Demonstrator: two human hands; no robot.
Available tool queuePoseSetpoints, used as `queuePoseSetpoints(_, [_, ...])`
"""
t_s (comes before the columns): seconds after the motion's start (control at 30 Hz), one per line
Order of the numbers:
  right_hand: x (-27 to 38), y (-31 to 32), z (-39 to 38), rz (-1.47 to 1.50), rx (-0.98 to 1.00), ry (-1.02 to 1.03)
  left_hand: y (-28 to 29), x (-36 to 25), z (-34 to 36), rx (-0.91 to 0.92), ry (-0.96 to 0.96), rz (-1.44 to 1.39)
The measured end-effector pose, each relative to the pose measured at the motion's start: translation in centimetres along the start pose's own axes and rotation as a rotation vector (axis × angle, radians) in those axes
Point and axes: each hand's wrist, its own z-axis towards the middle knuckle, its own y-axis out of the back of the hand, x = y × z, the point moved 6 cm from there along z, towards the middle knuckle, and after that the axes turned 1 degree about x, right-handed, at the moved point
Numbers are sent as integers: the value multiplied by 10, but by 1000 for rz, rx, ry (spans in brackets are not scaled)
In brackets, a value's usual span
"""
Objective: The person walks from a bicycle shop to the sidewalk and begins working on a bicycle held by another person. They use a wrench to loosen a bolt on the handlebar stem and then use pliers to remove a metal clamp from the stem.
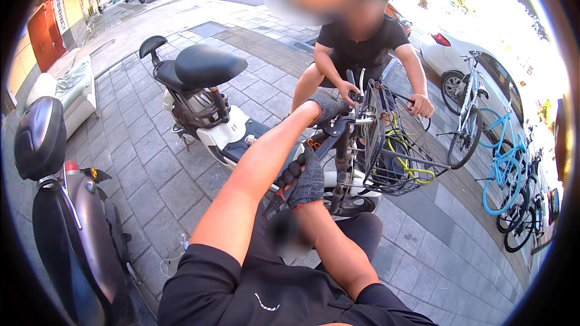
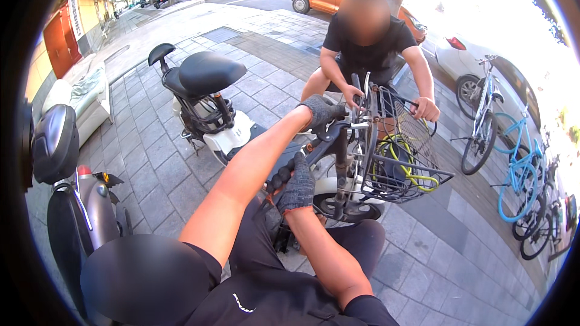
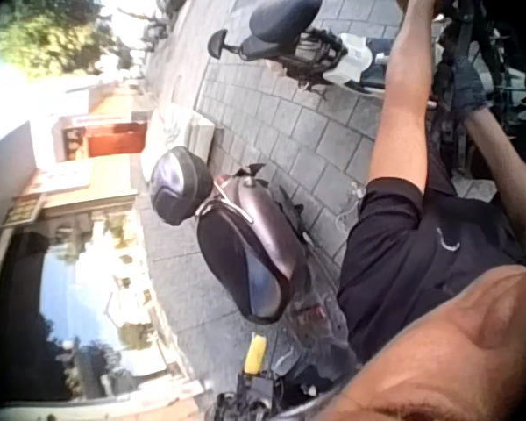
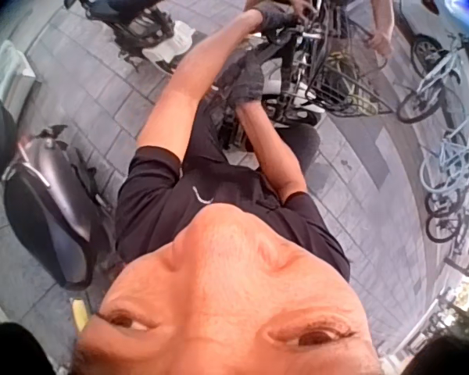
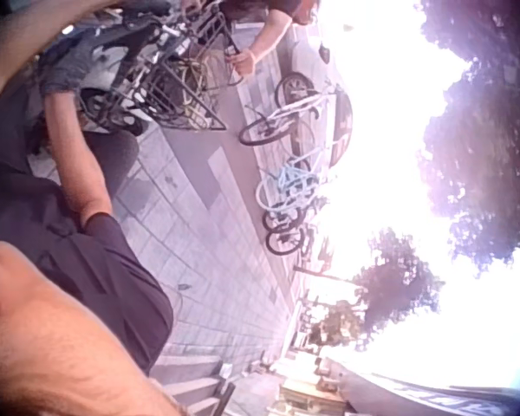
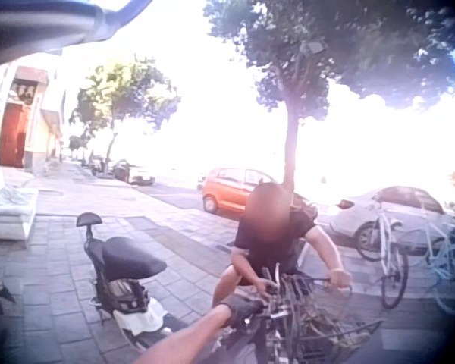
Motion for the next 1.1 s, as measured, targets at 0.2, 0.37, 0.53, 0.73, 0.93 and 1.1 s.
queuePoseSetpoints(0.2, [-16,14,33,-47,-106,124,-26,39,46,106,-136,-154])
queuePoseSetpoints(0.37, [-28,-20,74,-60,441,34,-16,36,45,-47,16,-101])
queuePoseSetpoints(0.53, [-14,-25,70,-738,505,309,1,31,19,-215,148,-221])
queuePoseSetpoints(0.73, [23,15,-12,-196,-31,-61,-8,29,15,-122,89,-131])
queuePoseSetpoints(0.93, [137,33,-88,-204,229,-252,-22,23,25,-49,52,57])
queuePoseSetpoints(1.1, [76,39,-56,-291,188,-103,-20,23,23,-52,62,68])
